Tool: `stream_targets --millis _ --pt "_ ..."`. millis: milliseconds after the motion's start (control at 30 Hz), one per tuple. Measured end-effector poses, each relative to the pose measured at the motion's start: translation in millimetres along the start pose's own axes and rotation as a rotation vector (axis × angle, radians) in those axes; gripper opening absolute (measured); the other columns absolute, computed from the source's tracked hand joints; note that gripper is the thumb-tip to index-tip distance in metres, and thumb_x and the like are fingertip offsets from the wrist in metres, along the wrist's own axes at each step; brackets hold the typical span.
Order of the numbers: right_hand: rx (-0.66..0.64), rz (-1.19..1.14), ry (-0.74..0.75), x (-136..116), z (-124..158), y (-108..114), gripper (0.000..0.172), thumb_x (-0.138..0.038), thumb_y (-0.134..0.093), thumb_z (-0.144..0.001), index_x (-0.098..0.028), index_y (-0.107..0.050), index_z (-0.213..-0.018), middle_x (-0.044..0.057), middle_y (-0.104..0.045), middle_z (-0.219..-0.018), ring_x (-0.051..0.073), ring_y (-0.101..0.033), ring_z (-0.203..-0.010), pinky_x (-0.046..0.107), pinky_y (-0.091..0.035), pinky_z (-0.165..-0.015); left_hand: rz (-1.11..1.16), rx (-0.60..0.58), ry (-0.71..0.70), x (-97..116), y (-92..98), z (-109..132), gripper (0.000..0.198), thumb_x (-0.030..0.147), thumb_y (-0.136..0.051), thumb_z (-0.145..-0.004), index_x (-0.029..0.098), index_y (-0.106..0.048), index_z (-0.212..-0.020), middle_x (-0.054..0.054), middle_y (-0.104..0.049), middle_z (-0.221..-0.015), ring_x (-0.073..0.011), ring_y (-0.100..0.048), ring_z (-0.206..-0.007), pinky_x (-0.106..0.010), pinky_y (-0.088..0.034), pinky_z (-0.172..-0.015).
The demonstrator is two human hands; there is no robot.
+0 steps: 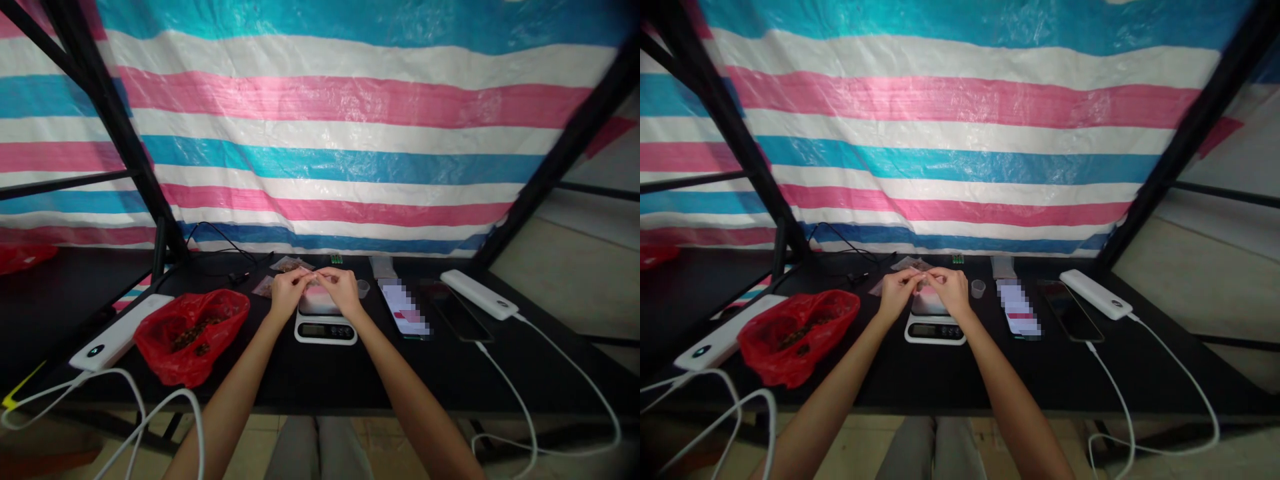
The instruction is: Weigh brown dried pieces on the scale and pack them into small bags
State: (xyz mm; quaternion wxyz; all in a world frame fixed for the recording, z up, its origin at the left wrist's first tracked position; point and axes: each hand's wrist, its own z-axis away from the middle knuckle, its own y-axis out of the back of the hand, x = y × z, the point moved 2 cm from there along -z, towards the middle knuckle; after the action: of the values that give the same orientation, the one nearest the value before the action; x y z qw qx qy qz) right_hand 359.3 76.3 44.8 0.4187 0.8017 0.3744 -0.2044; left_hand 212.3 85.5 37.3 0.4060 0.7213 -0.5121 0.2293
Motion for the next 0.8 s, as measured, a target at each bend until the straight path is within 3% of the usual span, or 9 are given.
stream_targets --millis 300,467,633,800 --pt "-0.143 0.098 0.235 -6.4 -2.3 16.7 0.019 -0.032 -0.051 -0.084 -0.025 -0.069 -0.087 -0.001 -0.071 -0.087 0.013 -0.064 -0.077 0.02 -0.042 -0.068 -0.044 -0.088 -0.045 5.4 -6.1 2.6 0.03 0.039 -0.048 -0.082 0.018 -0.07 -0.079 0.003 -0.053 -0.043 -0.0104 -0.048 -0.043 -0.021 -0.035 -0.05" --pt "-0.061 0.107 0.219 -8.0 1.2 12.6 0.02 -0.031 -0.05 -0.085 -0.023 -0.068 -0.086 -0.001 -0.07 -0.086 0.013 -0.064 -0.076 0.02 -0.042 -0.068 -0.045 -0.087 -0.067 9.4 -3.5 1.6 0.032 0.039 -0.046 -0.083 0.017 -0.07 -0.079 0.002 -0.052 -0.043 -0.0104 -0.047 -0.043 -0.02 -0.034 -0.049" --pt "0.064 -0.001 0.113 1.0 -5.5 14.6 0.021 -0.029 -0.048 -0.084 -0.02 -0.067 -0.083 0.001 -0.07 -0.078 0.014 -0.064 -0.072 0.022 -0.044 -0.067 0.009 -0.126 -0.078 14.4 -4.6 4.4 0.03 0.036 -0.049 -0.081 0.015 -0.068 -0.072 0.002 -0.051 -0.043 -0.0091 -0.042 -0.04 -0.02 -0.032 -0.045" --pt "0.005 0.039 0.14 -4.6 -3.4 15.5 0.021 -0.031 -0.049 -0.084 -0.02 -0.067 -0.084 0.0 -0.07 -0.079 0.013 -0.063 -0.069 0.021 -0.044 -0.065 -0.045 -0.043 -0.039 5.5 -5.9 4.1 0.019 0.027 -0.052 -0.075 0.016 -0.06 -0.061 0.002 -0.054 -0.05 -0.0095 -0.047 -0.047 -0.02 -0.035 -0.05"
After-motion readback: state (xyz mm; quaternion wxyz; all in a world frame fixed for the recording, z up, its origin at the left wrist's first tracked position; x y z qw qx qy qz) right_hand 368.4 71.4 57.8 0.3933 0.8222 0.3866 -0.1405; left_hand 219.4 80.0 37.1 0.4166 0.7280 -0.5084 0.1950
